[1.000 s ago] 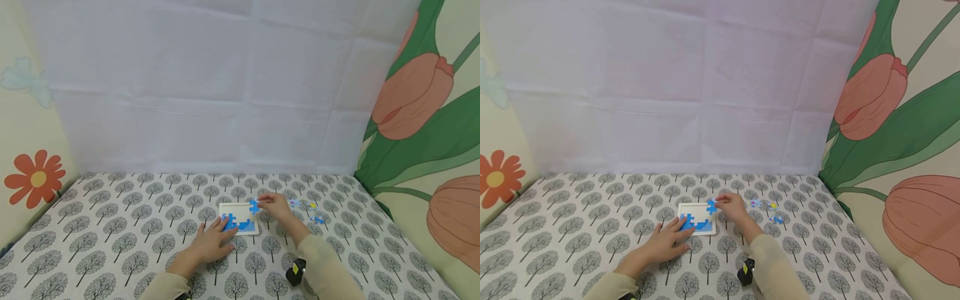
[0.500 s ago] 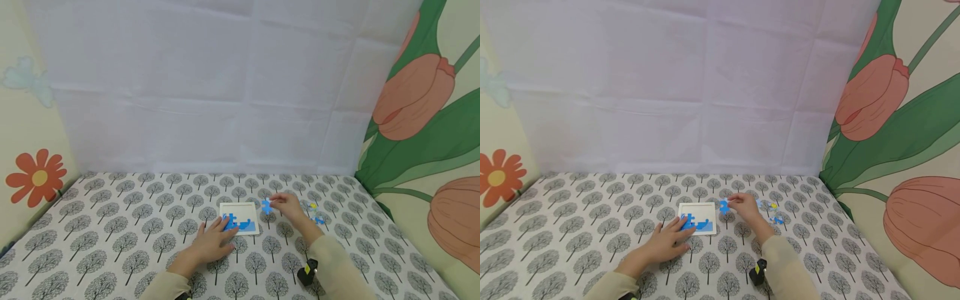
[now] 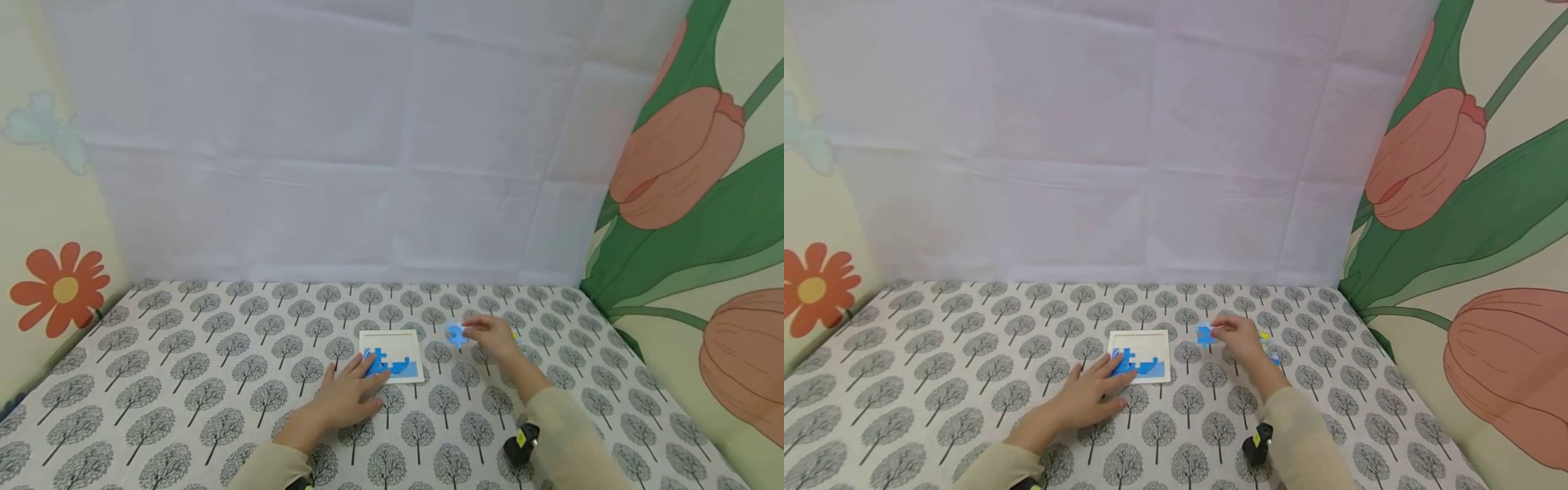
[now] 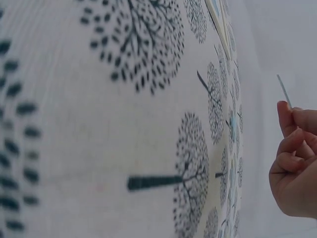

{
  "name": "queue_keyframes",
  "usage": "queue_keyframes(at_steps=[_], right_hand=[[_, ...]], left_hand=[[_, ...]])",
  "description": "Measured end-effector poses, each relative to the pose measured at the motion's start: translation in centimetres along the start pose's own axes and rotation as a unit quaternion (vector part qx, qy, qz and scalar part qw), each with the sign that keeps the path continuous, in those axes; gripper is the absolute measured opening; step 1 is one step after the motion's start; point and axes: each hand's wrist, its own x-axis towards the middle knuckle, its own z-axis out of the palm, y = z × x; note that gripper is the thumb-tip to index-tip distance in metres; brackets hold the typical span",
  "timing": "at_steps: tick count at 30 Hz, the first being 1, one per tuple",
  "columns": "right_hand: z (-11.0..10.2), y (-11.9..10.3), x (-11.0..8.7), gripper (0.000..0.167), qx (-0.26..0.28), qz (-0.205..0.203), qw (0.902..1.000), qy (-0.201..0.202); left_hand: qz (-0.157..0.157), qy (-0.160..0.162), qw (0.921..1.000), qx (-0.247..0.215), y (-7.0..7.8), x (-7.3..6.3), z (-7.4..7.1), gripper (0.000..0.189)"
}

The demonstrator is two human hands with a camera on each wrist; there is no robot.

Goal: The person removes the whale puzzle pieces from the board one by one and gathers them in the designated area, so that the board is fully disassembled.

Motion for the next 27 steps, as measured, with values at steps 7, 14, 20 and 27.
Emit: queue_keyframes(at_steps=[7,14,20,27], right_hand=[[-1.6,2.4,0.7,0.015,-0.005,-0.039,0.9992,0.008],[-3.0,2.4,0.0,0.018,-0.002,-0.032,0.9993,0.02],[-3.5,3.1,0.2,0.018,-0.027,0.002,0.9994,0.02],[-3.6,4.0,0.4,0.018,0.002,0.012,0.9997,0.02]], left_hand=[[0.003,-0.004,1.0,-0.001,0.1,0.0,-0.1,0.048],[-0.001,0.0,1.0,0.001,0.1,0.0,-0.1,0.048],[-0.001,0.002,1.0,-0.001,0.1,-0.1,-0.1,0.047],[0.004,0.001,1.0,-0.001,0.1,-0.1,-0.1,0.047]])
